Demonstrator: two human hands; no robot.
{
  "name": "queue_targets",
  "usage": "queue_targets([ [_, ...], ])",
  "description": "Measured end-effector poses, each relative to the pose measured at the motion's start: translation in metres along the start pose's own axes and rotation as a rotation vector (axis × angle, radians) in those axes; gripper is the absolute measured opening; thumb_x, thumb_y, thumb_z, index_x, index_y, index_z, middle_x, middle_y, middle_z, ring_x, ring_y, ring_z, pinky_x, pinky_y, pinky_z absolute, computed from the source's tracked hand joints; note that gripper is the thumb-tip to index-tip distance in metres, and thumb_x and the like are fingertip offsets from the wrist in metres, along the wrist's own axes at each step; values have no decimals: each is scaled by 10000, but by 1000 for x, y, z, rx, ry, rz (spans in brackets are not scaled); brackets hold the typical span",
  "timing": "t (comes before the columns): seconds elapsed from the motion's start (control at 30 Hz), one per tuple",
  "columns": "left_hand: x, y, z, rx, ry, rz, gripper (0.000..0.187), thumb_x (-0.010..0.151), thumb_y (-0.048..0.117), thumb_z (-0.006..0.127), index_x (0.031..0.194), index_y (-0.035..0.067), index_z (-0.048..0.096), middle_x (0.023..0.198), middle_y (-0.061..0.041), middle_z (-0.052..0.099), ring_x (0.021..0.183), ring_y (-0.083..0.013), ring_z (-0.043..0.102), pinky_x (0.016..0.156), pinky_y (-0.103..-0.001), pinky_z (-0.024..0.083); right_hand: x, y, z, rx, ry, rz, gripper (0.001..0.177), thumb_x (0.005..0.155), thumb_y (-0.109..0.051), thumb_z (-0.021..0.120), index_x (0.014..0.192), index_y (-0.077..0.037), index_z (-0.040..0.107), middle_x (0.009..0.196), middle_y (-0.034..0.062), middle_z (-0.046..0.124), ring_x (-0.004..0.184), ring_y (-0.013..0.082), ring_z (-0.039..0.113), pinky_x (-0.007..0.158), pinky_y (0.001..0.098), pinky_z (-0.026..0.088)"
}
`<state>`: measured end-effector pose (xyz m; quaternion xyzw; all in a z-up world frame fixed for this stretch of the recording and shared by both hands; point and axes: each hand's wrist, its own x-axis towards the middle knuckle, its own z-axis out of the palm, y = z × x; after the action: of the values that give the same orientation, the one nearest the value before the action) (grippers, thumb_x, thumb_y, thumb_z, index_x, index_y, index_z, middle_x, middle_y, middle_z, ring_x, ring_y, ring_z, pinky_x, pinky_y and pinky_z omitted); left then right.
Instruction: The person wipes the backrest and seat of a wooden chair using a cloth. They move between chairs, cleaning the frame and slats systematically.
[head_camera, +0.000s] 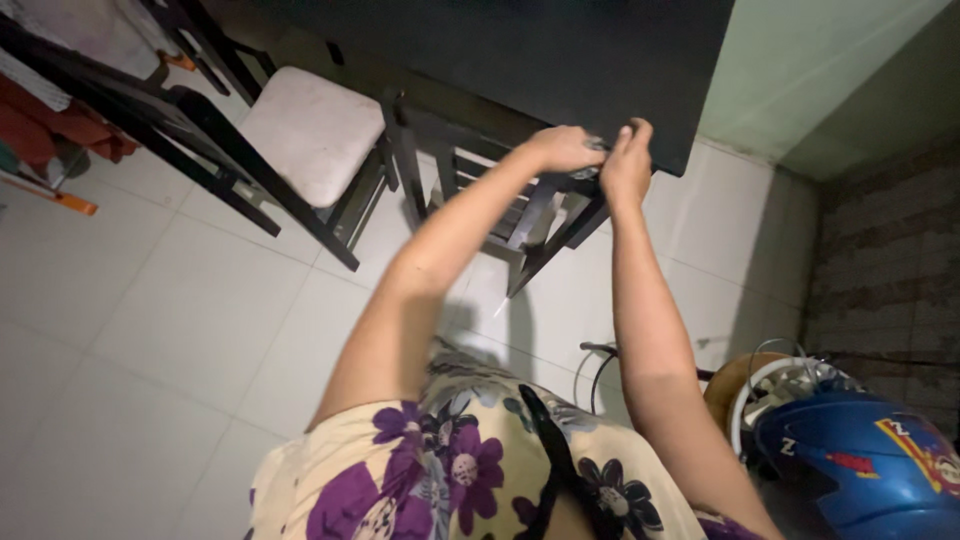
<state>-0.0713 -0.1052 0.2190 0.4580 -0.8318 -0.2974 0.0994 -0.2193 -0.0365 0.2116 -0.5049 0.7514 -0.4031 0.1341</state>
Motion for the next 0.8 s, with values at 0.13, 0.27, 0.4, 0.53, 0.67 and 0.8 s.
queue_targets([
  [0.13,30,-58,-17,164,-96,-101,711,793,730,609,1092,105,771,1180,-224,679,1150,-369,665,972,-436,512,-7,-15,-6,36,30,-31,344,1087,-352,406,1356,-162,508,1226,209,705,1136,441,658,937,512,503],
  [0.27,39,-34,-4,193,-200,110,567,823,658,552,1025,181,782,1084,-175,738,1067,-357,693,933,-458,521,-6,-17,-8,-2,20,-9,341,1085,-351,398,1349,-172,519,1229,198,705,1133,441,655,932,515,500],
  [0.4,-35,26,5,-62,172,86,376,787,490,607,874,181,803,905,-126,790,896,-322,751,819,-440,575,-8,-16,-14,42,11,-33,330,1090,-344,410,1334,-163,539,1210,205,712,1131,433,670,936,509,513],
  [0.53,-94,15,-22,168,569,382,348,768,446,677,859,119,749,816,-131,744,807,-341,728,708,-472,559,-16,-25,-18,-47,7,-19,325,1080,-344,397,1326,-193,546,1159,192,726,1091,437,671,898,528,508],
  [0.67,-132,-46,-81,190,528,140,347,806,466,665,826,131,751,750,-129,725,721,-323,723,677,-468,554,-18,-31,-22,-48,-5,-22,312,1084,-331,385,1316,-190,541,1128,181,737,1063,425,688,884,523,516],
  [0.8,-142,-78,-103,245,617,1,382,795,490,679,844,130,794,777,-161,732,758,-355,721,700,-470,562,-19,-31,-23,-70,-14,-48,306,1088,-307,391,1308,-179,560,1120,196,731,1055,441,676,881,527,512],
])
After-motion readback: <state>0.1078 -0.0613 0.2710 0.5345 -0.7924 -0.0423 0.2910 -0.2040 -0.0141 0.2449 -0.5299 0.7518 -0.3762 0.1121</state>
